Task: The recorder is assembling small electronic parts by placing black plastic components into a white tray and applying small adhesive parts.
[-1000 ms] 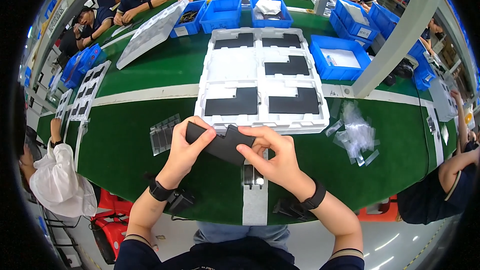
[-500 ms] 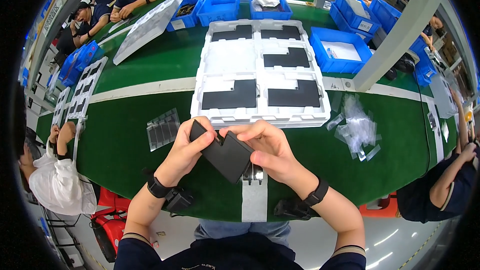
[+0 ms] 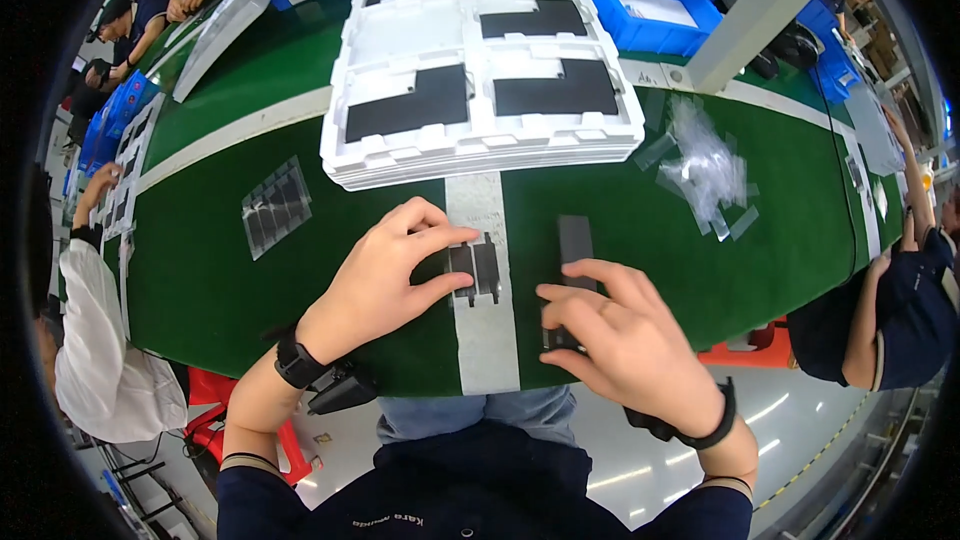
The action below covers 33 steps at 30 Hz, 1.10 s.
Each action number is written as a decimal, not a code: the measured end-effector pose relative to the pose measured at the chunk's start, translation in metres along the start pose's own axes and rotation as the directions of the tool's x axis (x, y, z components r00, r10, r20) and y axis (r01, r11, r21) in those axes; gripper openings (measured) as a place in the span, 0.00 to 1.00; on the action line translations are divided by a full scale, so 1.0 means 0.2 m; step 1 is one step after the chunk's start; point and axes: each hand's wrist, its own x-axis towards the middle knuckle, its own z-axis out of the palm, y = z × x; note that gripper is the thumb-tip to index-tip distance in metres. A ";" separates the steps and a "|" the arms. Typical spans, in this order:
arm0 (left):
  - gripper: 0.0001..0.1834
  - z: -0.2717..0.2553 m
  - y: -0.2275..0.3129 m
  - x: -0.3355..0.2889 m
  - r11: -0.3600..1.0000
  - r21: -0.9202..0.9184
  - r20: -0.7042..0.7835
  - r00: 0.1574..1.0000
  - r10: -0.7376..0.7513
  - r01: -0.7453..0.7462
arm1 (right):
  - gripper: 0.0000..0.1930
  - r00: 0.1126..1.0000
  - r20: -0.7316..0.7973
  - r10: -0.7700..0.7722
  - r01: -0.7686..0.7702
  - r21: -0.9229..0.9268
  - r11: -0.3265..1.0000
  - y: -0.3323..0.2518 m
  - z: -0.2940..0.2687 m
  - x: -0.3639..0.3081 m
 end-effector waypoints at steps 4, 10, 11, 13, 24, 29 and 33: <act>0.19 0.00 0.01 -0.01 1.000 0.009 0.077 0.997 0.005 -0.006 | 0.16 0.998 0.015 -0.068 0.069 -0.066 0.995 0.07 0.13 -0.01; 0.17 0.02 0.05 -0.06 0.999 -0.002 0.174 0.984 -0.043 0.045 | 0.15 0.996 0.075 -0.054 0.061 -0.085 0.995 0.10 0.11 -0.03; 0.17 0.03 0.06 -0.06 0.999 -0.002 0.181 0.983 -0.036 0.036 | 0.14 0.996 0.065 -0.057 0.060 -0.036 0.998 0.12 0.12 -0.04; 0.18 0.04 0.06 -0.05 0.999 -0.025 0.183 0.983 -0.023 0.028 | 0.13 0.997 0.053 -0.062 0.061 0.019 0.998 0.14 0.15 -0.04; 0.19 0.03 0.05 -0.04 0.998 -0.038 0.191 0.981 -0.038 0.046 | 0.11 0.995 -0.006 -0.100 0.100 0.152 0.983 0.14 0.21 0.03; 0.19 0.03 0.04 -0.05 0.998 -0.045 0.181 0.983 -0.037 0.045 | 0.13 0.995 -0.004 -0.104 0.104 0.145 0.984 0.13 0.22 0.02; 0.19 0.03 0.04 -0.05 0.997 -0.049 0.179 0.983 -0.048 0.057 | 0.14 0.994 -0.012 -0.111 0.111 0.096 0.989 0.13 0.22 0.01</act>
